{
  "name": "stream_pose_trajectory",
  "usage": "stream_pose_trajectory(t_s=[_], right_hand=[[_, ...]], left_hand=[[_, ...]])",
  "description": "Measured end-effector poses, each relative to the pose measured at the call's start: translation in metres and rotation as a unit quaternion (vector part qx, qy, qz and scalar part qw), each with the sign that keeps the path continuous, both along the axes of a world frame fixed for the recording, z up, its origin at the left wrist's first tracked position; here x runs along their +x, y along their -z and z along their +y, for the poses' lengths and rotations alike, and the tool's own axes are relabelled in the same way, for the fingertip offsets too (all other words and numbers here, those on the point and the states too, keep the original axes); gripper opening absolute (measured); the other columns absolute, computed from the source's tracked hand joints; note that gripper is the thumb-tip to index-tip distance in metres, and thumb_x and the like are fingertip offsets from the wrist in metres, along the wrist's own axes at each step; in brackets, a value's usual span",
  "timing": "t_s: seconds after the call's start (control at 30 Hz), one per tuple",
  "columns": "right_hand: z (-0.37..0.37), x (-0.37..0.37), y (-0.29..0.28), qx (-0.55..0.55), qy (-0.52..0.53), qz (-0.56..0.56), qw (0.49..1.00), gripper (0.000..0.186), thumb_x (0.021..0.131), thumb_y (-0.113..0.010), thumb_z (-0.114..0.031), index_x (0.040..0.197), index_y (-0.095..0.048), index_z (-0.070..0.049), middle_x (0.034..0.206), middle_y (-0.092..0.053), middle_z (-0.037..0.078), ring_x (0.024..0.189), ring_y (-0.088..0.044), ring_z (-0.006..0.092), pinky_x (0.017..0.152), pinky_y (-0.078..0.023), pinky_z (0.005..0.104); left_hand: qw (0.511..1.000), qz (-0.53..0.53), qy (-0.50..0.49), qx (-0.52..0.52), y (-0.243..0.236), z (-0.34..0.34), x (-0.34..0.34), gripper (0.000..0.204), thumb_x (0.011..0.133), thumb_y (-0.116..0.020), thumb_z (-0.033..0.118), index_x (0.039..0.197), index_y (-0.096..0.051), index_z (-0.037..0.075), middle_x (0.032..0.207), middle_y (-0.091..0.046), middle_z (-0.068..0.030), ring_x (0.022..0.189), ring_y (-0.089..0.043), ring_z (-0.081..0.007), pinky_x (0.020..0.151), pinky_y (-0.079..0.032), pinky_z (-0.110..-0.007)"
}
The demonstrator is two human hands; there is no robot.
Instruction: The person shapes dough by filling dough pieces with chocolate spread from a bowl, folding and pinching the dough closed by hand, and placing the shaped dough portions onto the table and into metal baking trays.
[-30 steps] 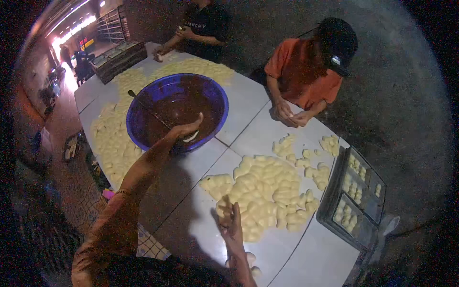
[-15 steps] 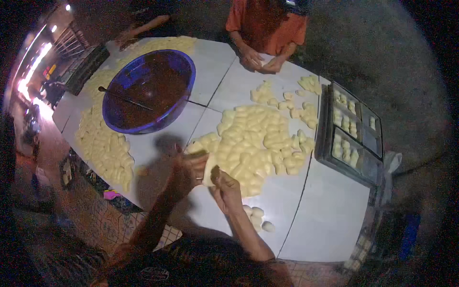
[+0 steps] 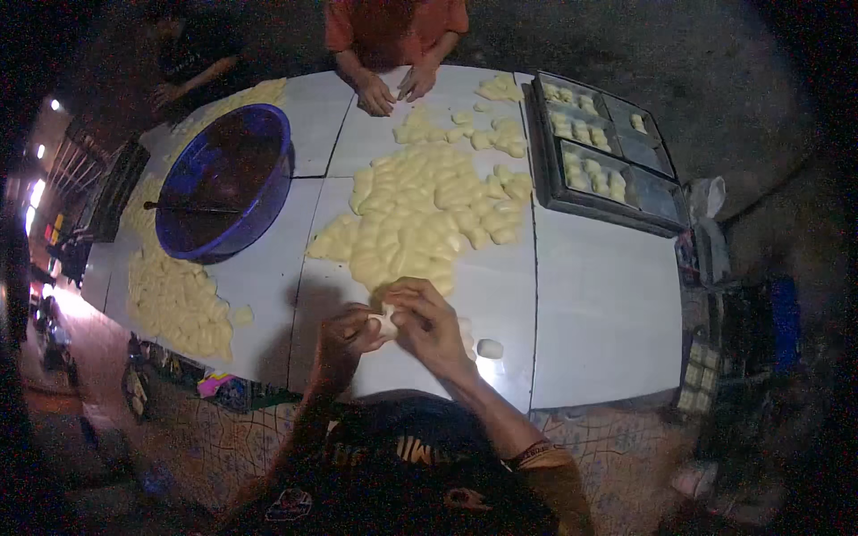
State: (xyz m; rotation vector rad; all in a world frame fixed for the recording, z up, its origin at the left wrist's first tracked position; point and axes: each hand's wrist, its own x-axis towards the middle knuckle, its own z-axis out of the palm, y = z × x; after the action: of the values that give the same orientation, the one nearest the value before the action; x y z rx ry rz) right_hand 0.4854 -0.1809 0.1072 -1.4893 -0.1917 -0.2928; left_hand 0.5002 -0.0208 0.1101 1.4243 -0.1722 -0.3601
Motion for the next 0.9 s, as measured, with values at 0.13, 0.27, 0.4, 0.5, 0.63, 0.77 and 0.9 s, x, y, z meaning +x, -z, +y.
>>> stream_pose_trajectory(t_s=[0.13,0.27,0.4,0.5,0.63,0.77,0.9], right_hand=[[-0.017,-0.019,0.015,-0.154,-0.004,-0.035,0.987,0.025,0.085,-0.062,-0.006,0.109,-0.065,0.000,0.091,-0.062,0.011,0.080,-0.061,0.0136,0.063,-0.049,0.0253],[-0.026,-0.044,0.024,-0.064,0.035,0.214,0.974,0.030,0.089,-0.060,-0.014,0.116,-0.062,-0.001,0.093,-0.063,0.010,0.076,-0.058,0.0129,0.060,-0.047,0.0260],[-0.064,-0.055,0.050,0.106,-0.150,0.321,0.929,0.053,0.091,-0.057,-0.014,0.140,-0.037,-0.007,0.124,-0.050,0.012,0.094,-0.058,0.0167,0.071,-0.052,0.0278],[-0.085,-0.074,0.030,0.189,-0.220,0.366,0.884,0.047,0.090,-0.054,-0.004,0.135,-0.041,0.000,0.121,-0.057,0.010,0.096,-0.059,0.0146,0.074,-0.053,0.0273],[-0.114,-0.060,0.050,-0.043,0.000,0.287,0.957,0.041,0.078,-0.055,0.005,0.119,-0.058,0.001,0.105,-0.064,0.009,0.086,-0.059,0.0143,0.073,-0.050,0.0262],[-0.139,-0.053,0.092,-0.040,0.025,0.272,0.961,0.044,0.074,-0.055,0.007,0.116,-0.060,-0.001,0.106,-0.062,0.009,0.083,-0.059,0.0147,0.071,-0.049,0.0246],[-0.138,-0.052,0.088,-0.095,0.010,0.338,0.936,0.051,0.066,-0.053,0.012,0.116,-0.059,0.002,0.121,-0.058,0.014,0.114,-0.055,0.0235,0.098,-0.044,0.0334]], left_hand=[[0.991,0.128,-0.027,-0.004,-0.009,-0.026,-0.013,0.023,0.087,-0.067,0.018,0.093,-0.064,-0.004,0.084,-0.064,-0.0052,0.082,-0.061,-0.0110,0.064,-0.051,-0.023],[0.986,-0.037,-0.019,0.163,0.030,-0.032,-0.025,0.013,0.082,-0.069,0.010,0.081,-0.064,-0.002,0.080,-0.064,-0.0072,0.073,-0.061,-0.0161,0.068,-0.050,-0.028],[0.962,-0.200,0.032,0.184,0.012,-0.051,-0.032,0.029,0.072,-0.073,0.007,0.099,-0.065,0.000,0.102,-0.051,-0.0089,0.091,-0.056,-0.0188,0.072,-0.049,-0.032],[0.927,-0.307,0.186,0.103,-0.002,-0.063,-0.038,0.049,0.070,-0.072,0.006,0.117,-0.058,0.000,0.120,-0.049,-0.0110,0.115,-0.046,-0.0250,0.096,-0.041,-0.036],[0.926,-0.296,0.164,0.169,0.012,-0.048,-0.022,0.075,0.074,-0.068,0.017,0.137,-0.030,-0.001,0.132,-0.035,-0.0145,0.127,-0.040,-0.0296,0.107,-0.029,-0.041],[0.990,-0.090,0.062,-0.090,0.040,-0.053,-0.010,0.070,0.081,-0.068,0.021,0.138,-0.031,0.005,0.135,-0.044,-0.0190,0.131,-0.037,-0.0319,0.109,-0.027,-0.046],[0.990,-0.137,0.009,-0.020,0.076,-0.022,0.012,0.053,0.085,-0.066,0.019,0.130,-0.041,0.004,0.125,-0.053,-0.0138,0.123,-0.047,-0.0237,0.106,-0.032,-0.040]])
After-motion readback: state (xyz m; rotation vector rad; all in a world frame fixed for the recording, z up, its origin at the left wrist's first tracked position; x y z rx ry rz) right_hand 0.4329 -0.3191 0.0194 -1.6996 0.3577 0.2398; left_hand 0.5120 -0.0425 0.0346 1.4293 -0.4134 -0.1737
